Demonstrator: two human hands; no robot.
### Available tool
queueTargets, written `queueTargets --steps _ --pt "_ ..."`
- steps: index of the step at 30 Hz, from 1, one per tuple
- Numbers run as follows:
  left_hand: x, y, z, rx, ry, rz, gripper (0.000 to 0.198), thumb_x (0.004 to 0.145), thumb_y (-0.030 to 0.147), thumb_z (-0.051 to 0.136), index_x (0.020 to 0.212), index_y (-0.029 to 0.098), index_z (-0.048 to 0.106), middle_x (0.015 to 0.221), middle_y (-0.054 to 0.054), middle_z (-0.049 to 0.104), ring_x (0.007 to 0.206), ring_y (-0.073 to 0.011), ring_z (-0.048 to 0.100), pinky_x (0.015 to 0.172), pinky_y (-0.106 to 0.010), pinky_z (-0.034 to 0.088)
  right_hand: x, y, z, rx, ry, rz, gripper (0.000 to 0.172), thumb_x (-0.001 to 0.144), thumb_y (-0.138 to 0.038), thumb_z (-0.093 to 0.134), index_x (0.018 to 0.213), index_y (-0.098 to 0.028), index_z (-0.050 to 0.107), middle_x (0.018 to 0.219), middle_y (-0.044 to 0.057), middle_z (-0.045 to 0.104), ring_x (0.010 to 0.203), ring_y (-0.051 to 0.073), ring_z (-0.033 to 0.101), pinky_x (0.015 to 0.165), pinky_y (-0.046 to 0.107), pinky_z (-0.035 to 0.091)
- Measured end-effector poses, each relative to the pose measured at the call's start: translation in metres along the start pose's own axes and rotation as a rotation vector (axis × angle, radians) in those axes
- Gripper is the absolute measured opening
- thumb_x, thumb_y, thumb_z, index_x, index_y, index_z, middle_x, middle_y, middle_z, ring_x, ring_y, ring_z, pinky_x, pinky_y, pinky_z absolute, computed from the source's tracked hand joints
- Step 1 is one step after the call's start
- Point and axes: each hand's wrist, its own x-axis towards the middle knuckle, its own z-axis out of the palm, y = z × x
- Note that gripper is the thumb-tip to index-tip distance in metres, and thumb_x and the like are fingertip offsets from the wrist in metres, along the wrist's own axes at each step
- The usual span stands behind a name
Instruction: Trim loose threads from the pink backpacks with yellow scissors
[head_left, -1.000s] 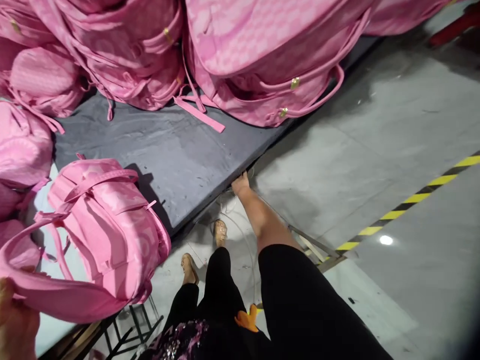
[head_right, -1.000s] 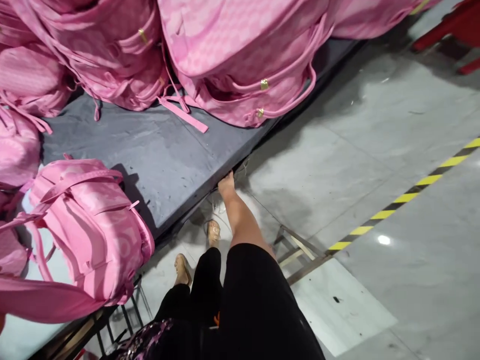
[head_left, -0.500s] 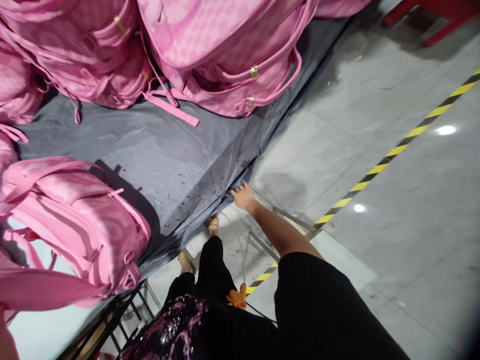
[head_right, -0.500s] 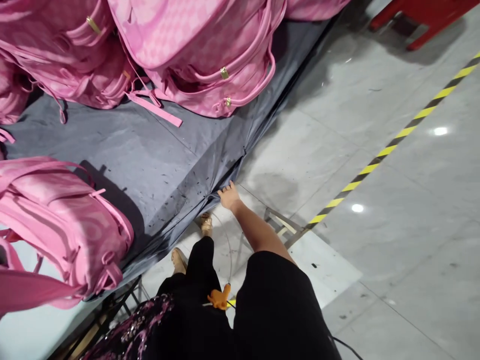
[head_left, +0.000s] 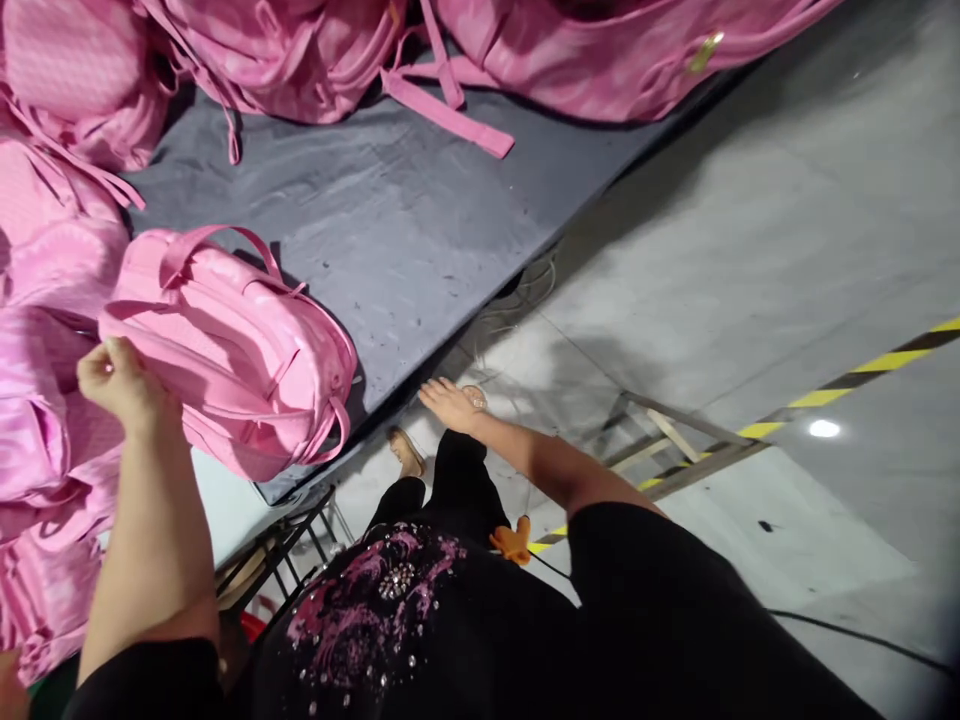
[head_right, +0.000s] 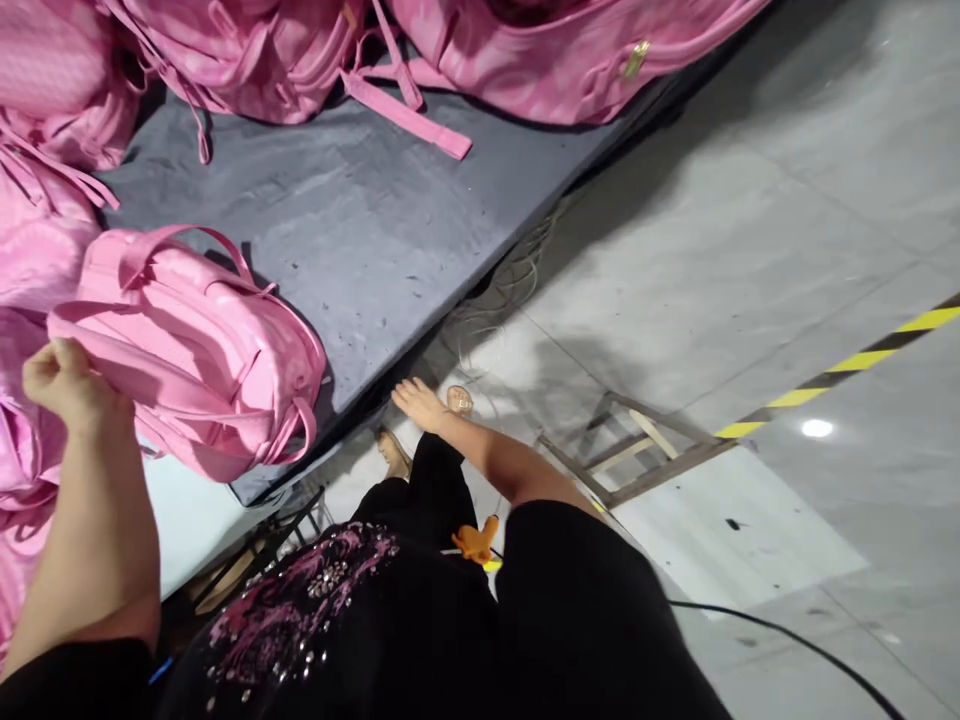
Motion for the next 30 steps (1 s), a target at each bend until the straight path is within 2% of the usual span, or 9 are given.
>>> queueTargets --steps 2,4,6,9,14,16,19,22,30 --pt "-0.003 -0.005 -0.006 -0.048 -0.081 -0.101 0.011 0.083 0.004 0.052 0.081 0.013 0.045 0.065 0.009 0.041 0.058 -0.0018 0.042 0.058 -0.014 0.039 0.040 -0.020 0.013 0.016 -0.067 0.019 0.053 0.090 -0.007 0.043 0.141 -0.013 0.053 0.142 0.014 0.056 0.136 0.024 0.043 0.119 0.043 0.020" --pt "-0.021 -0.004 -0.024 -0.113 -0.255 -0.055 0.032 0.084 0.019 0.060 0.112 0.012 0.047 0.085 0.003 0.057 0.069 -0.0065 0.058 0.058 -0.018 0.047 0.072 -0.031 0.028 0.020 -0.105 0.104 0.053 0.087 -0.006 0.045 0.139 -0.012 0.055 0.140 0.017 0.057 0.134 0.028 0.045 0.117 0.049 0.020" --pt "-0.056 -0.004 -0.052 -0.155 -0.319 0.159 0.054 0.084 0.032 0.064 0.129 0.015 0.040 0.109 -0.006 0.060 0.083 -0.0124 0.065 0.060 -0.024 0.051 0.082 -0.040 0.045 0.017 -0.134 0.199 0.050 0.087 -0.005 0.044 0.134 -0.008 0.059 0.133 0.023 0.060 0.128 0.032 0.049 0.113 0.055 0.024" --pt "-0.137 -0.017 -0.103 -0.126 -0.330 0.511 0.030 0.088 0.028 0.061 0.116 0.017 0.055 0.108 -0.007 0.062 0.091 -0.0150 0.064 0.072 -0.029 0.053 0.047 -0.061 0.072 0.000 -0.197 0.293 0.042 0.090 -0.007 0.040 0.122 -0.008 0.066 0.118 0.024 0.066 0.114 0.033 0.056 0.103 0.054 0.033" --pt "-0.287 -0.085 -0.138 0.067 -1.521 0.421 0.025 0.098 0.025 0.049 0.120 0.026 0.062 0.114 -0.004 0.070 0.103 -0.0144 0.067 0.090 -0.026 0.054 -0.058 -0.107 0.077 -0.097 -0.263 0.365 0.045 0.098 -0.015 0.033 0.136 -0.014 0.057 0.123 0.021 0.060 0.112 0.031 0.052 0.090 0.043 0.038" --pt "-0.326 -0.118 -0.123 0.255 -1.718 0.367 0.037 0.095 0.026 0.056 0.131 0.023 0.059 0.138 -0.008 0.060 0.125 -0.0204 0.058 0.104 -0.032 0.048 -0.081 -0.118 0.067 -0.135 -0.294 0.374 0.047 0.099 -0.017 0.032 0.140 -0.015 0.054 0.122 0.021 0.059 0.109 0.031 0.051 0.087 0.041 0.037" --pt "-0.354 -0.160 -0.096 0.430 -1.701 0.276 0.064 0.082 0.021 0.070 0.142 0.012 0.049 0.150 -0.019 0.047 0.137 -0.0351 0.045 0.112 -0.049 0.038 -0.094 -0.125 0.052 -0.170 -0.340 0.341 0.047 0.099 -0.018 0.033 0.139 -0.019 0.056 0.122 0.019 0.058 0.109 0.031 0.049 0.085 0.040 0.035" --pt "-0.363 -0.182 -0.092 0.487 -1.666 0.215 0.066 0.081 0.021 0.071 0.142 0.012 0.049 0.145 -0.019 0.051 0.131 -0.0349 0.048 0.112 -0.051 0.034 -0.101 -0.127 0.043 -0.187 -0.381 0.277 0.045 0.098 -0.019 0.034 0.136 -0.021 0.059 0.125 0.018 0.057 0.111 0.030 0.048 0.086 0.039 0.034" --pt "-0.388 -0.186 -0.159 0.464 -1.435 0.171 0.043 0.099 0.020 0.038 0.136 0.017 0.057 0.143 -0.018 0.051 0.132 -0.0283 0.047 0.111 -0.045 0.037 -0.123 -0.125 0.019 -0.131 -0.423 0.033 0.046 0.094 -0.012 0.036 0.133 -0.019 0.060 0.141 0.013 0.057 0.124 0.026 0.052 0.095 0.038 0.038"
